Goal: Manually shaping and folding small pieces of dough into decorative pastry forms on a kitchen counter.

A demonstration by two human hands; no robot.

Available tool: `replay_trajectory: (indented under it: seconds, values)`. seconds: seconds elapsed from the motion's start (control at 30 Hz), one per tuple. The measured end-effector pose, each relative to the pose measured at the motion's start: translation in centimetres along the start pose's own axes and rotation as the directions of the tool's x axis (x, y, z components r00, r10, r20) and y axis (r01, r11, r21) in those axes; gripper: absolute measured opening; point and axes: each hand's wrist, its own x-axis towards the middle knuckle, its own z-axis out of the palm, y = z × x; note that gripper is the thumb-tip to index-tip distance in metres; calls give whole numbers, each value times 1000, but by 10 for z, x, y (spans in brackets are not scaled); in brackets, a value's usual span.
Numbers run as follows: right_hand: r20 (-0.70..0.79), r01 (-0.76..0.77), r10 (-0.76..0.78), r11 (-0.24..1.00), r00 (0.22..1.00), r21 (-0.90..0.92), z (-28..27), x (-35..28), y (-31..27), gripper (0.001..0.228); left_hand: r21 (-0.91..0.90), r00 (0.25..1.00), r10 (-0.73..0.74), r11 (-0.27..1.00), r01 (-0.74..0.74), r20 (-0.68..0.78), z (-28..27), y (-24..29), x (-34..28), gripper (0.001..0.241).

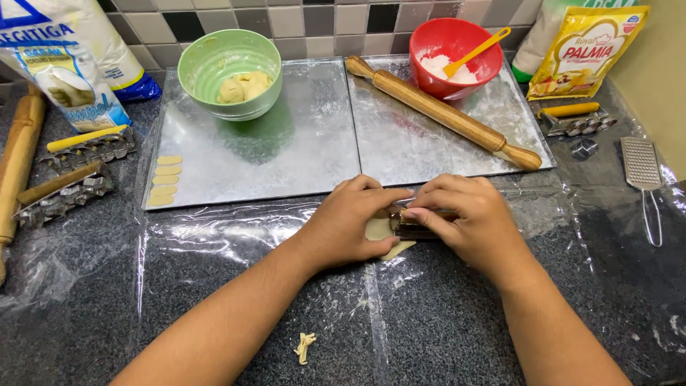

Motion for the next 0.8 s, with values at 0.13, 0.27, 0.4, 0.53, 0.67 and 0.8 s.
replay_trajectory:
  seconds: [0.13,0.27,0.4,0.53,0.67,0.8]
  values:
    - [13,-14,14,1000,1000,24,2,3,-6,10,5,1000,-9,1000,9,11,0,0,0,69]
    - [30,-61,60,996,998,58,3,4,-5,11,14,1000,-13,1000,13,10,1,-1,0,68]
    - [109,-111,109,994,988,8,-2,7,-11,13,27,1000,1,1000,-2,9,3,1,-1,66]
    - [127,-112,116,993,985,-36,-2,7,-11,16,86,999,34,996,-33,-4,5,3,0,65]
    - [136,-102,105,994,985,-31,-1,7,-7,17,34,1000,-16,999,15,24,6,0,1,72]
    - [120,-55,68,993,990,-108,1,5,-6,18,1,998,-47,999,47,50,7,1,3,79]
